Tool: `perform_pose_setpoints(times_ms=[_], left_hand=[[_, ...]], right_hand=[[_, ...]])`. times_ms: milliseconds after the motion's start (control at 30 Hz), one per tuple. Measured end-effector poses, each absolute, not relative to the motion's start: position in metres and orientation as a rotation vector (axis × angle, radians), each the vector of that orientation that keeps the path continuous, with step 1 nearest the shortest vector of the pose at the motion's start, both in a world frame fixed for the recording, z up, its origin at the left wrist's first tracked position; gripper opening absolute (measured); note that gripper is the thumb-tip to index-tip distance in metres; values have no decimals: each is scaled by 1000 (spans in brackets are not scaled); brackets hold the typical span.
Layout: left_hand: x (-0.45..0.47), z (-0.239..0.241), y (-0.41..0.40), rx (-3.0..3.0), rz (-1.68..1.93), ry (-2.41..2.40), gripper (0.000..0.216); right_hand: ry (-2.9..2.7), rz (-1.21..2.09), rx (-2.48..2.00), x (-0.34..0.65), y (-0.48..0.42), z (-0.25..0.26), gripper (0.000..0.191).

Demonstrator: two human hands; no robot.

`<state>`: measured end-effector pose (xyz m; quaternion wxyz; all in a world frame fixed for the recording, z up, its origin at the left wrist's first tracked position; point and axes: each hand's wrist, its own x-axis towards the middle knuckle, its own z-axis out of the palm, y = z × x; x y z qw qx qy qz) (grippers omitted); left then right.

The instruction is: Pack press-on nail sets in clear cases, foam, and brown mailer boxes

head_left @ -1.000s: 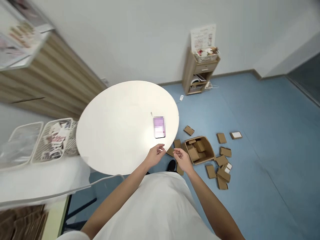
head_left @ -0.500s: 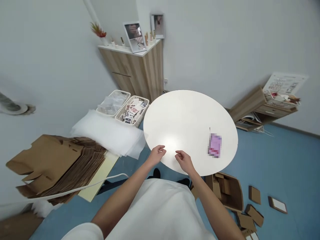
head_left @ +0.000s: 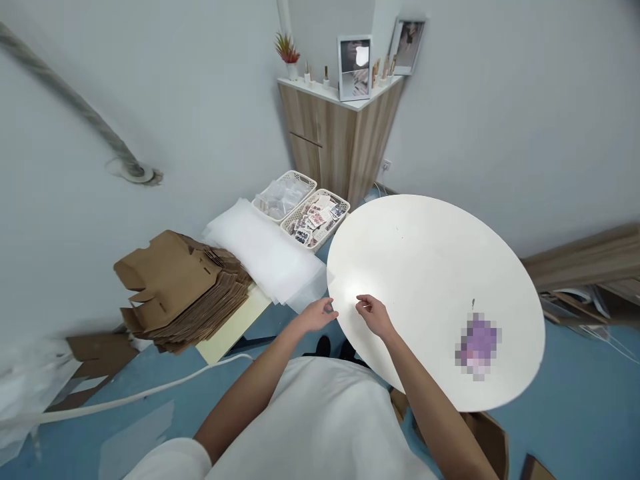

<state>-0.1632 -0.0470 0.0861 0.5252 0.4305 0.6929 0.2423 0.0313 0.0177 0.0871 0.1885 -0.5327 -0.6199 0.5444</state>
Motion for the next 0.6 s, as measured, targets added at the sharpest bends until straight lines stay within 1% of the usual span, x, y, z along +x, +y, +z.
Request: perform_pose_setpoints(times_ms=[67,200,367,500,600], left_hand=[[-171,92,-38,1059,565,1709,55],[-182,101,-17,1067,648,1806,53],[-190,97,4,1129,748,1952,43],[-212,90,29,1240,778,2030,38],[-243,88,62,1318,793,2053,37]], right_hand=[[-1779,1546,-1470,26,34,86,31],[-1831,1574,-1401,8,63,82,29],[-1937,1580,-1307,-19,91,74,29],[-2097,1384,-1285,-49,120,68,32],[-2200,1183,-1298,-79,147,64,40]])
